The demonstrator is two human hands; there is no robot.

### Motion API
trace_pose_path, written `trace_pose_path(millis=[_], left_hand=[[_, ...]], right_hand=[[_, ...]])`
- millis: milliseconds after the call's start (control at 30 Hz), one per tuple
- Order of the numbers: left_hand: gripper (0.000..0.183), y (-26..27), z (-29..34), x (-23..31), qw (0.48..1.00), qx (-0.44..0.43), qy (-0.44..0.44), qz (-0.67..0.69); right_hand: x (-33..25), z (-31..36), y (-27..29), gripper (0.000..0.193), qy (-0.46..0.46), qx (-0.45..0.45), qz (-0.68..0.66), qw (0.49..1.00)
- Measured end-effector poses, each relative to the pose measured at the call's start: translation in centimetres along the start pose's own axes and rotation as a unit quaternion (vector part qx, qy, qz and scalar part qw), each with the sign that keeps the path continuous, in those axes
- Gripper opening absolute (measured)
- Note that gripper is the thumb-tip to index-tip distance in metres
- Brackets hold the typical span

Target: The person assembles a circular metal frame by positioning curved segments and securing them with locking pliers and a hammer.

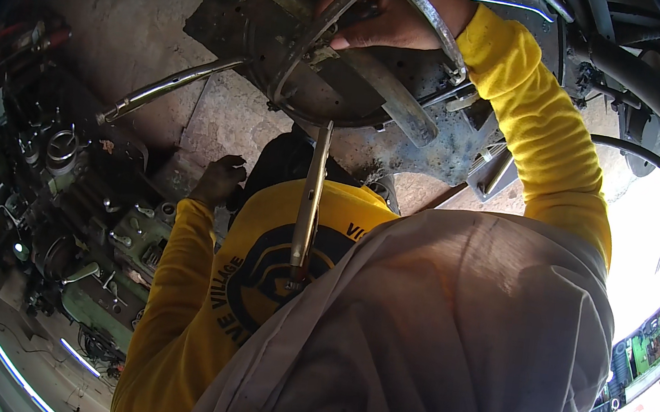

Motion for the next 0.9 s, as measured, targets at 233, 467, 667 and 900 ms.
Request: trace_pose_path(millis=[233, 467, 667, 900], left_hand=[[0.051, 0.3, -0.9, -1.0, 1.000, 0.000, -0.008, 0.013], [0.050, 0.2, -2.6, -1.6, 0.977, -0.024, -0.166, -0.135], [0.048, -0.1, -1.0, 0.7, 0.899, 0.006, -0.333, -0.283], [0.050, 0.7, -2.4, -2.3, 0.978, -0.030, -0.151, -0.143]], right_hand=[[-0.1, 3.6, 5.2, 0.028, -0.020, 0.059, 0.238, 0.969], [0.4, 3.8, 3.9, 0.030, -0.075, -0.027, 0.333, 0.940], [0.0, 4.0, 2.8, 0.035, -0.052, 0.036, 0.241, 0.968], [1.1, 3.3, 1.6, 0.040, -0.027, -0.011, 0.121, 0.992]])
Point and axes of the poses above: each hand's wrist, its own z-axis away from the middle knuckle, its own y-axis out of the back of the hand, x = y × z, the point moved 10 cm from there along -z, towards the middle knuckle
